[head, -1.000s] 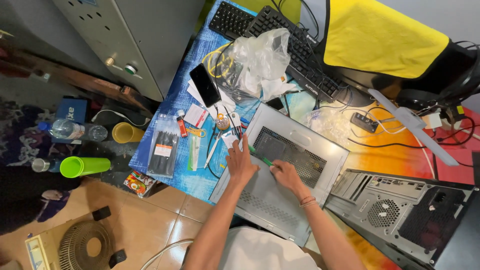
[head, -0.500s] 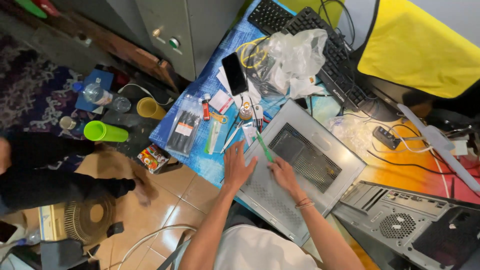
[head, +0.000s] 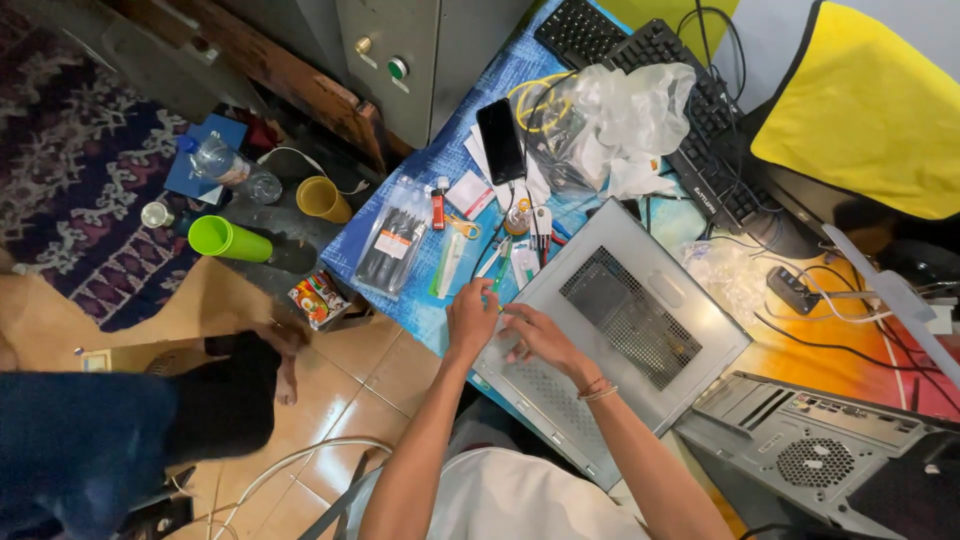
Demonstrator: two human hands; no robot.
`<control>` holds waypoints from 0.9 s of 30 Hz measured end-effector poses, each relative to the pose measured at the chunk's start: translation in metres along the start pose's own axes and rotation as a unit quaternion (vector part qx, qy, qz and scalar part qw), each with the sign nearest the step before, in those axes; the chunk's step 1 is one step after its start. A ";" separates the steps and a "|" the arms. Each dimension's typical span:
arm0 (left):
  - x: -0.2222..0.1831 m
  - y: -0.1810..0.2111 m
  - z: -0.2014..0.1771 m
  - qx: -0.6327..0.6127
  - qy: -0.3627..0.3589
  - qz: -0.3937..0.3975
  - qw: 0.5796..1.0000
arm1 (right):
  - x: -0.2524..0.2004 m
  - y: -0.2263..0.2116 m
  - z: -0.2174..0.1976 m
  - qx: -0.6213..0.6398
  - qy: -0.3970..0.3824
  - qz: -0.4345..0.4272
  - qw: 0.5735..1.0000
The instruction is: Cleaning the mesh side panel of a computer case with a small tool and then reassembling the case.
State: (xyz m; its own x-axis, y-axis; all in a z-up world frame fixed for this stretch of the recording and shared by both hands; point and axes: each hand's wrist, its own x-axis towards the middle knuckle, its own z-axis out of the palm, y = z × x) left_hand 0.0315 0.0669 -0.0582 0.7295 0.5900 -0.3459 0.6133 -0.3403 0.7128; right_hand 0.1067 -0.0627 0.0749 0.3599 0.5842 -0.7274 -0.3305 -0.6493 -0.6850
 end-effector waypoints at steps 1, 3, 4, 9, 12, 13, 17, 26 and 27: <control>-0.001 0.002 -0.001 0.000 -0.004 0.004 1.000 | -0.002 0.002 -0.004 0.003 0.004 0.000 1.000; -0.002 0.009 -0.003 0.013 0.003 -0.006 1.000 | -0.008 0.008 -0.015 0.020 0.042 -0.026 0.999; -0.001 0.008 0.002 0.014 -0.003 -0.001 1.000 | -0.006 0.017 -0.021 0.023 0.048 -0.024 0.998; 0.008 0.017 0.023 0.030 -0.026 0.067 0.997 | -0.005 0.083 -0.068 0.115 0.208 -0.023 0.971; 0.017 0.026 0.043 0.011 -0.032 0.113 0.993 | -0.025 0.121 -0.090 0.143 0.284 -0.014 0.948; 0.014 0.038 0.038 0.012 -0.040 0.119 0.992 | -0.031 0.135 -0.096 0.149 0.292 -0.012 0.945; 0.014 0.060 0.038 -0.029 -0.106 0.046 0.993 | -0.042 0.201 -0.114 0.162 0.409 0.046 0.897; -0.006 0.100 0.020 0.034 -0.110 -0.089 0.989 | -0.067 0.222 -0.109 0.196 0.408 0.084 0.888; -0.014 0.100 0.015 0.039 -0.098 -0.094 0.990 | -0.071 0.219 -0.107 0.191 0.405 0.079 0.891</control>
State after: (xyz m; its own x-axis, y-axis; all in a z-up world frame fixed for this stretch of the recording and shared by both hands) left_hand 0.0869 0.0137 0.0094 0.6403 0.4984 -0.5845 0.7597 -0.2986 0.5776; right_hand 0.1021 -0.2979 -0.0192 0.7438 -0.1432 -0.6528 -0.6488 -0.3893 -0.6538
